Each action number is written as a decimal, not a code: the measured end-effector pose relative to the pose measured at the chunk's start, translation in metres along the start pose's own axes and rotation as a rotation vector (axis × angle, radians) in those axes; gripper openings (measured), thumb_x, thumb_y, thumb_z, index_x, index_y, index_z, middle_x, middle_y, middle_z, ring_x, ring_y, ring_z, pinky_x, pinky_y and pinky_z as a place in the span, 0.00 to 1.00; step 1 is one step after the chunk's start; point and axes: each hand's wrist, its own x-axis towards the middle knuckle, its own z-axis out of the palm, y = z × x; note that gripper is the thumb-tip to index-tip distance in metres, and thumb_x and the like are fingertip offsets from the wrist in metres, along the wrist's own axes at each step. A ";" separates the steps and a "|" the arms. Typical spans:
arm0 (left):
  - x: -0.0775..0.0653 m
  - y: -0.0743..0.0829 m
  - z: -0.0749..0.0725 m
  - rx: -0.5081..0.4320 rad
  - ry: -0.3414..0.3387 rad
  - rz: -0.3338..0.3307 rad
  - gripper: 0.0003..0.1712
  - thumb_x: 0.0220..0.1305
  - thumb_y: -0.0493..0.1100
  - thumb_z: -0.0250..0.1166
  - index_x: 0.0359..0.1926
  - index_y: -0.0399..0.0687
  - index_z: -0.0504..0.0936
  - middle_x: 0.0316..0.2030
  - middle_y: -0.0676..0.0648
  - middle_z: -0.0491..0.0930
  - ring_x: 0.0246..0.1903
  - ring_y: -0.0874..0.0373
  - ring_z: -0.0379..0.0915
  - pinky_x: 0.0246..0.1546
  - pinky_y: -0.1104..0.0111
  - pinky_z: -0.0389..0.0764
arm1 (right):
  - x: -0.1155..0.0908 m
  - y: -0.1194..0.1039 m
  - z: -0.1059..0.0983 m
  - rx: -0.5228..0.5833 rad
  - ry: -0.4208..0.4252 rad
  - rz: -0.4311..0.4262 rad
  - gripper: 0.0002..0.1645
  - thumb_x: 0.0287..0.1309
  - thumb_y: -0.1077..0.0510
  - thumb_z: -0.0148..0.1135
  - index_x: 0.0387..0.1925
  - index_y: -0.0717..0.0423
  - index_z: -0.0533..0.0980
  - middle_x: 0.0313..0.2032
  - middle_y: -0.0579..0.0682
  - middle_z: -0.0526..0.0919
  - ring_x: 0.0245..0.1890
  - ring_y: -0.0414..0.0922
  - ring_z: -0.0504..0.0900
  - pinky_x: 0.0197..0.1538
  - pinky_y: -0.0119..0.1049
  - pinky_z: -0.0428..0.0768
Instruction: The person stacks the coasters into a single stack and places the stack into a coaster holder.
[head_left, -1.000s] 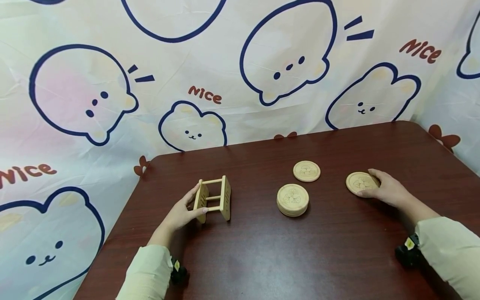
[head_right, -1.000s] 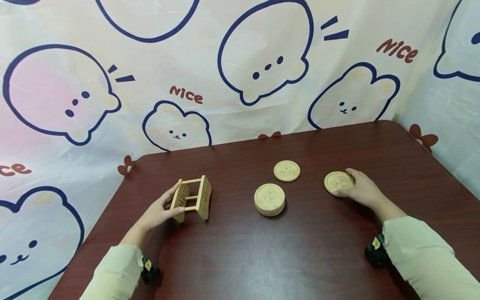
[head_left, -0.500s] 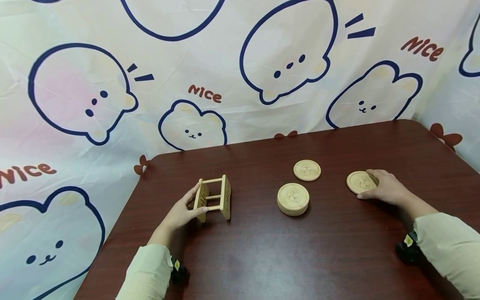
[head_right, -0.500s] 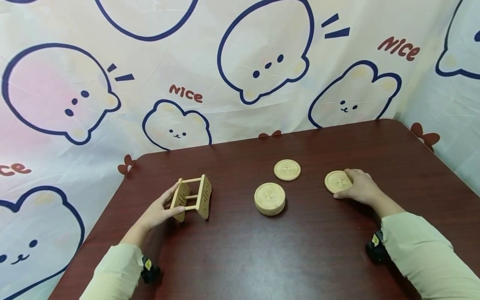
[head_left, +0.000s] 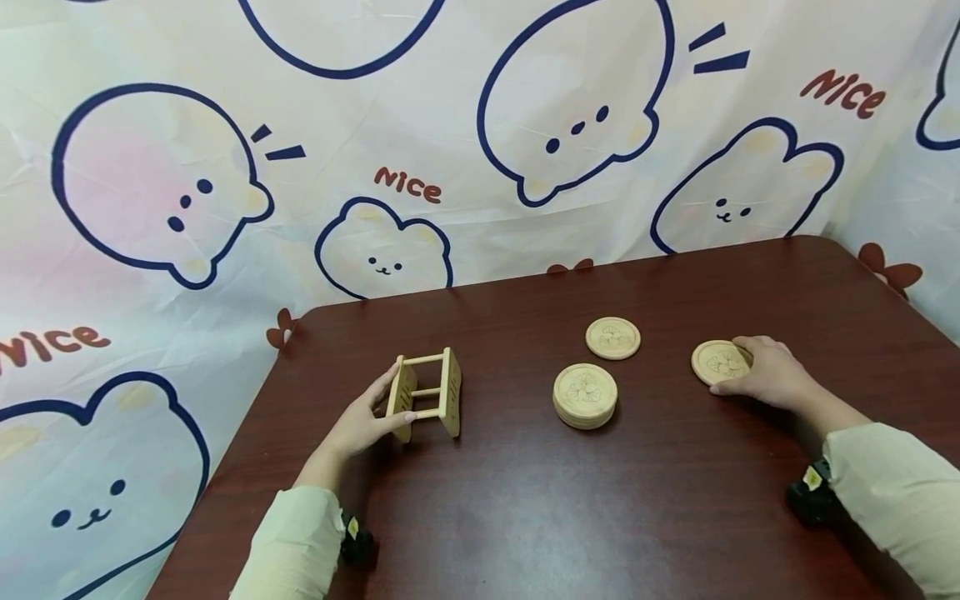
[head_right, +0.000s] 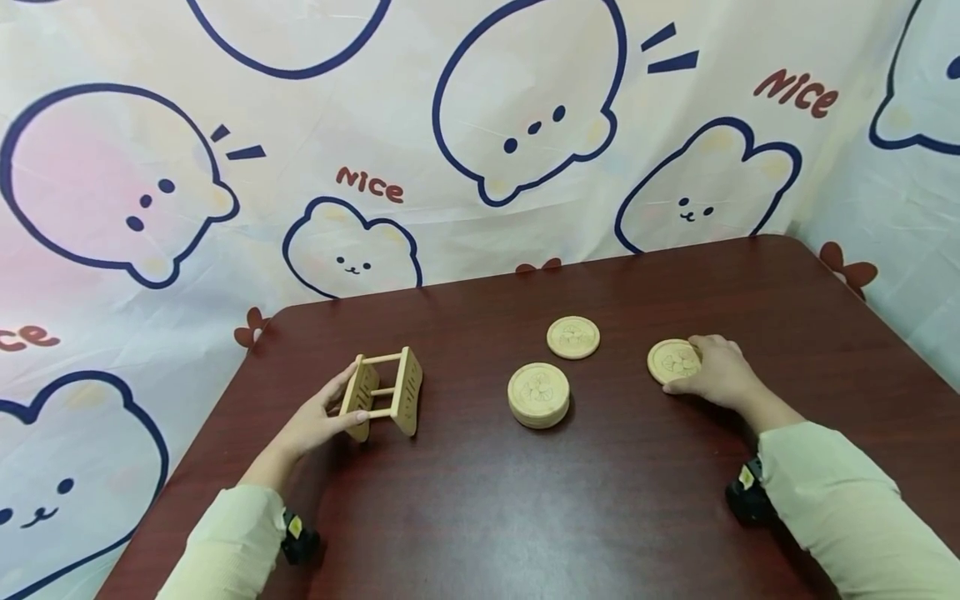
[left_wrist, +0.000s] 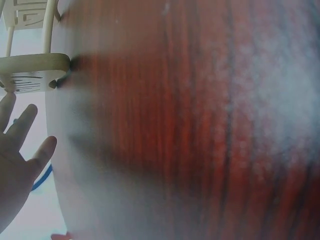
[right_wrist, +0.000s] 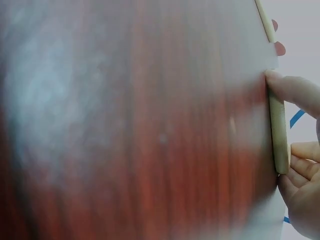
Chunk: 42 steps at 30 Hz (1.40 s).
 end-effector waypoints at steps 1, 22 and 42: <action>0.000 0.000 0.000 0.000 0.002 0.000 0.48 0.47 0.56 0.64 0.65 0.66 0.46 0.62 0.40 0.52 0.57 0.45 0.55 0.51 0.52 0.60 | 0.000 -0.001 0.000 -0.001 0.004 -0.001 0.59 0.32 0.40 0.68 0.52 0.82 0.56 0.48 0.76 0.58 0.49 0.69 0.54 0.47 0.58 0.56; 0.000 -0.002 -0.001 0.009 0.006 0.010 0.47 0.49 0.54 0.63 0.65 0.65 0.46 0.61 0.38 0.54 0.55 0.43 0.57 0.50 0.51 0.61 | -0.006 -0.024 0.000 0.059 0.069 -0.025 0.57 0.33 0.38 0.67 0.53 0.77 0.57 0.49 0.72 0.59 0.49 0.64 0.55 0.44 0.55 0.58; -0.002 0.001 0.000 0.023 0.009 0.037 0.48 0.49 0.56 0.63 0.66 0.63 0.45 0.61 0.37 0.54 0.55 0.42 0.57 0.49 0.50 0.62 | -0.012 -0.070 0.005 0.123 0.102 -0.133 0.53 0.31 0.43 0.70 0.55 0.71 0.60 0.52 0.68 0.62 0.52 0.61 0.57 0.48 0.54 0.58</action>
